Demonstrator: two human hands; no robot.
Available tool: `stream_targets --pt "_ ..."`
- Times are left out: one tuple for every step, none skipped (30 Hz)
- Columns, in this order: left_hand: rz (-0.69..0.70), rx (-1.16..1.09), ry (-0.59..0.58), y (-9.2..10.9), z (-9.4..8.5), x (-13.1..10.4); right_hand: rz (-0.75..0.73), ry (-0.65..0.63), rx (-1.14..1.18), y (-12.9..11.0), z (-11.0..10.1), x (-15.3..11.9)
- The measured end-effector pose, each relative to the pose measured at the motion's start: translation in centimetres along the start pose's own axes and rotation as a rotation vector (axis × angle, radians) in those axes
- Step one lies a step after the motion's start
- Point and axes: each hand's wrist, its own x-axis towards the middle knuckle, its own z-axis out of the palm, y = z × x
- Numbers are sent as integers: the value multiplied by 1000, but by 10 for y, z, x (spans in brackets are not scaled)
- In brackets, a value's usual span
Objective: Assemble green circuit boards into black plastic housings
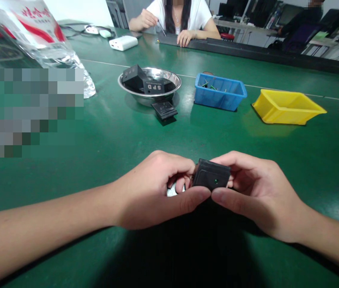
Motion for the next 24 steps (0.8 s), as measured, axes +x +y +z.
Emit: stream_targets --pt "-11 -8 6 0 0 0 -7 21 4 0 1 0" --pt "-30 -14 13 1 0 0 -20 41 13 -1 1 1" --pt "-54 -20 20 2 0 -1 -35 56 27 -1 1 1" --pt "-75 -28 25 3 -1 -1 -51 62 43 0 2 1" --pt "-90 -38 26 4 -1 -2 -65 58 60 0 1 1" --pt "-98 -51 23 5 -2 -2 -74 43 75 0 1 1" --pt "-100 -64 17 6 -2 -3 -75 22 86 1 0 0" --pt "-97 -80 8 7 -3 -3 -70 0 92 1 -1 0" --pt "-90 -96 -5 8 -3 -4 -62 -21 94 2 -2 -1" --pt "-80 -108 -15 7 -4 -4 -53 -44 90 2 -2 -1" --pt "-68 -114 -19 7 -4 -3 -45 -69 80 2 -3 -1" --pt "-55 -112 -17 5 -3 -3 -38 -91 67 1 -4 -1" --pt "-37 -101 -12 4 -3 -3 -33 -105 52 1 -4 -1" --pt "-14 -82 -6 2 -2 -2 -30 -112 39 1 -4 -1" --pt "12 -59 1 0 -1 -1 -25 -111 29 1 -4 -1" --pt "37 -36 5 -1 -1 -1 -19 -105 25 1 -3 0" --pt "58 -18 8 -2 0 -1 -14 -92 26 1 -3 0" --pt "67 -5 13 -3 0 0 -12 -77 28 1 -2 0" --pt "63 3 17 -2 0 -1 -16 -60 29 1 -1 0" --pt "53 5 17 -2 0 -1 -25 -42 28 1 -1 0" --pt "45 5 9 -1 -1 -1 -40 -22 24 1 0 0" --pt "44 3 -6 0 -2 -1 -58 -4 21 1 0 0" --pt "54 -1 -28 1 -3 -1 -76 12 20 0 0 0" --pt "75 -4 -57 1 -4 -1 -90 20 22 0 0 0"
